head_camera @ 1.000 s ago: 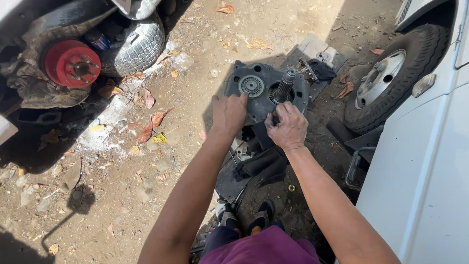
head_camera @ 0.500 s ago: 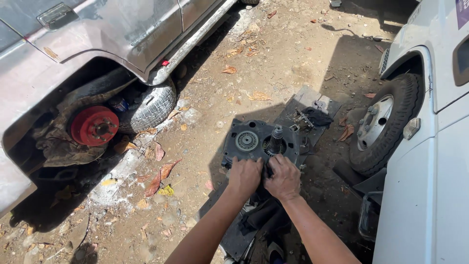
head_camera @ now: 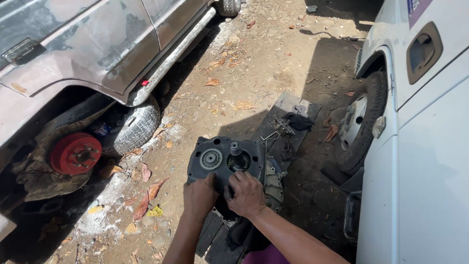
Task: Cleaning and inspecting a vehicle gearbox housing and internal gears using a cloth
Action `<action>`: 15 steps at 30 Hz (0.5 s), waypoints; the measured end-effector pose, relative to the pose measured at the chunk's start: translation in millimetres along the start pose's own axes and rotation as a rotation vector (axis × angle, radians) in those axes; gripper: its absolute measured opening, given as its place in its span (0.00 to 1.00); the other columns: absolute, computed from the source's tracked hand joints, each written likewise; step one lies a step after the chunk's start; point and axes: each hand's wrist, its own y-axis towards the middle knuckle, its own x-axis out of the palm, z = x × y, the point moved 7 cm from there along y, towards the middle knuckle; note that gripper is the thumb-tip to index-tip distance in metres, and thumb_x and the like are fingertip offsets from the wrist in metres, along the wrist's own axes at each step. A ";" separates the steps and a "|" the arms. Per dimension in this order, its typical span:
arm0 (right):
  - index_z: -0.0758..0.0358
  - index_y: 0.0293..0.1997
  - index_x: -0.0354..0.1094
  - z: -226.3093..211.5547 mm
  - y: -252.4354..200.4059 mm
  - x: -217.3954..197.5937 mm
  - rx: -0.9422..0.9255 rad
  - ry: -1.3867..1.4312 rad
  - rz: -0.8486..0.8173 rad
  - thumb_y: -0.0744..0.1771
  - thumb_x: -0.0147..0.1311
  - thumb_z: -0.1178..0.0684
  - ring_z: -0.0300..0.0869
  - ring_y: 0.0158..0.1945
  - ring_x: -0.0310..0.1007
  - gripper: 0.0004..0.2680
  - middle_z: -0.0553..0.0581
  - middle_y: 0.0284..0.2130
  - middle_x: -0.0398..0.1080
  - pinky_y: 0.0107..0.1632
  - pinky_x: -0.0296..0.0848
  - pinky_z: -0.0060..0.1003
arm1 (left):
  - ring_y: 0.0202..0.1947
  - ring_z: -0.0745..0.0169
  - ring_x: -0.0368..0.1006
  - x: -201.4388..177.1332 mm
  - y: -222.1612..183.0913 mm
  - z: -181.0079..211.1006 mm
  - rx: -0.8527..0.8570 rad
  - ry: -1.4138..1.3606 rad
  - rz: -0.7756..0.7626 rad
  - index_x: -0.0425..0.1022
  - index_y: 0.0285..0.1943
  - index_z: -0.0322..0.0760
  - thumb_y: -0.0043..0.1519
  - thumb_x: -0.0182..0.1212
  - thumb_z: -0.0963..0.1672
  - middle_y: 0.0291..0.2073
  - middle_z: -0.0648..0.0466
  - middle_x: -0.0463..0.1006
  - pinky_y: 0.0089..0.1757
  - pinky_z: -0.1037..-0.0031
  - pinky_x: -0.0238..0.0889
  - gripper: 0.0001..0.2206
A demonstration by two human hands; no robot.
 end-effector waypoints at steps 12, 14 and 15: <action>0.60 0.34 0.68 7.2 1.1 10.2 0.032 0.108 0.125 0.62 0.60 0.54 0.50 0.32 0.67 0.06 0.56 0.33 0.68 0.36 0.65 0.44 | 0.33 0.34 0.80 -0.3 15.5 -38.3 -0.056 0.206 -0.080 0.71 0.48 0.57 0.54 0.58 0.46 0.30 0.48 0.85 0.35 0.51 0.69 0.13; 0.61 0.34 0.68 7.3 1.1 17.6 0.028 0.142 0.151 0.62 0.59 0.54 0.51 0.33 0.68 0.05 0.57 0.33 0.69 0.37 0.66 0.46 | 0.39 0.32 0.82 17.6 26.6 -70.8 -0.163 0.277 -0.067 0.73 0.55 0.63 0.64 0.53 0.52 0.36 0.48 0.86 0.38 0.49 0.72 0.12; 0.61 0.34 0.68 8.7 -0.6 22.5 0.077 0.121 0.170 0.62 0.59 0.54 0.51 0.33 0.68 0.05 0.57 0.33 0.69 0.37 0.66 0.46 | 0.39 0.32 0.82 35.0 30.8 -83.2 -0.110 0.290 -0.083 0.73 0.55 0.63 0.64 0.53 0.52 0.36 0.48 0.86 0.38 0.49 0.72 0.12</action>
